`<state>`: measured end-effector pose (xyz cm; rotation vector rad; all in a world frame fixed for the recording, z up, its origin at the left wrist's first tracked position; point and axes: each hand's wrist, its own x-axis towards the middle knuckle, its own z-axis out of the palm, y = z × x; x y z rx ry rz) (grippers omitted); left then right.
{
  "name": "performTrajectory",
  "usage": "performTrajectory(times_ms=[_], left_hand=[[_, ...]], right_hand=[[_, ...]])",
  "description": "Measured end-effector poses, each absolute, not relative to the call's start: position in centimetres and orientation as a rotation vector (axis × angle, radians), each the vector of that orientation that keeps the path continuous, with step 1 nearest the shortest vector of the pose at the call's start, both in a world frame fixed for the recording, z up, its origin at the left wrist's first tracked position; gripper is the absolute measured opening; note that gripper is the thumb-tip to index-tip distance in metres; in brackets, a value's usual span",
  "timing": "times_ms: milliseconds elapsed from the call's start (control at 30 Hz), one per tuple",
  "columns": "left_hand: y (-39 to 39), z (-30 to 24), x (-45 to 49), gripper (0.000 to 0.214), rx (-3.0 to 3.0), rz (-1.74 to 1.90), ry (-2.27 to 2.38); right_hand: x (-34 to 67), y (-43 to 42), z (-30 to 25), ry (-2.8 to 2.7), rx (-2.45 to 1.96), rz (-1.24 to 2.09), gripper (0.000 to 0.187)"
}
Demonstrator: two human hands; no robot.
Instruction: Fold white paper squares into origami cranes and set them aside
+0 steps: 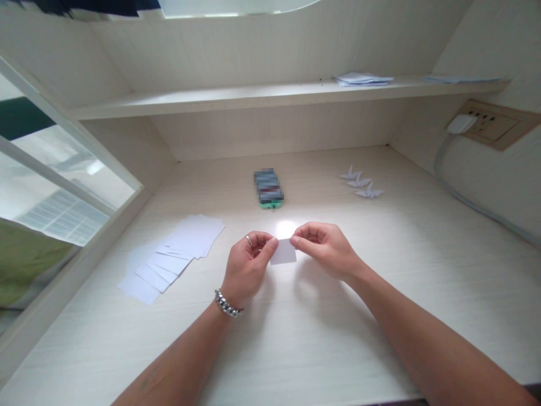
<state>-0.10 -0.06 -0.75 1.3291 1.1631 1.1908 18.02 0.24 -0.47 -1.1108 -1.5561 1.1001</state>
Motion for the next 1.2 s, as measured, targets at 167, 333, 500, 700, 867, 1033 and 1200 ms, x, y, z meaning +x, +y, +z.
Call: performTrajectory(times_ms=[167, 333, 500, 700, 867, 1033, 1200], left_hand=[[-0.1, -0.8, -0.1, 0.021, 1.283, 1.252, 1.15], [-0.2, -1.1, -0.4, 0.019, 1.422, 1.157, 1.153], [-0.4, -1.3, -0.2, 0.017, 1.502, 1.144, 1.139], [-0.4, -0.9, 0.0, 0.02, 1.37, 1.213, 1.154], [-0.2, -0.5, 0.0, 0.024, 1.229, 1.333, 1.162], [0.3, -0.8, -0.5, 0.026, 1.18, 1.387, 1.158], [0.6, -0.9, -1.0, 0.027, 1.176, 1.468, 1.192]], right_hand=[[17.4, 0.1, -0.9, -1.478, -1.061, 1.08, 0.016], [17.1, -0.5, -0.5, -1.692, -1.138, 0.804, 0.011], [16.6, -1.1, -0.3, -1.882, -1.114, 0.649, 0.01], [16.7, -1.0, 0.0, -1.763, -1.139, 0.835, 0.011], [17.4, -0.6, 0.0, -1.684, -1.147, 0.95, 0.01], [18.0, -0.2, 0.0, -1.663, -1.152, 0.935, 0.01], [17.9, 0.0, -0.3, -1.536, -1.162, 0.95, 0.013]])
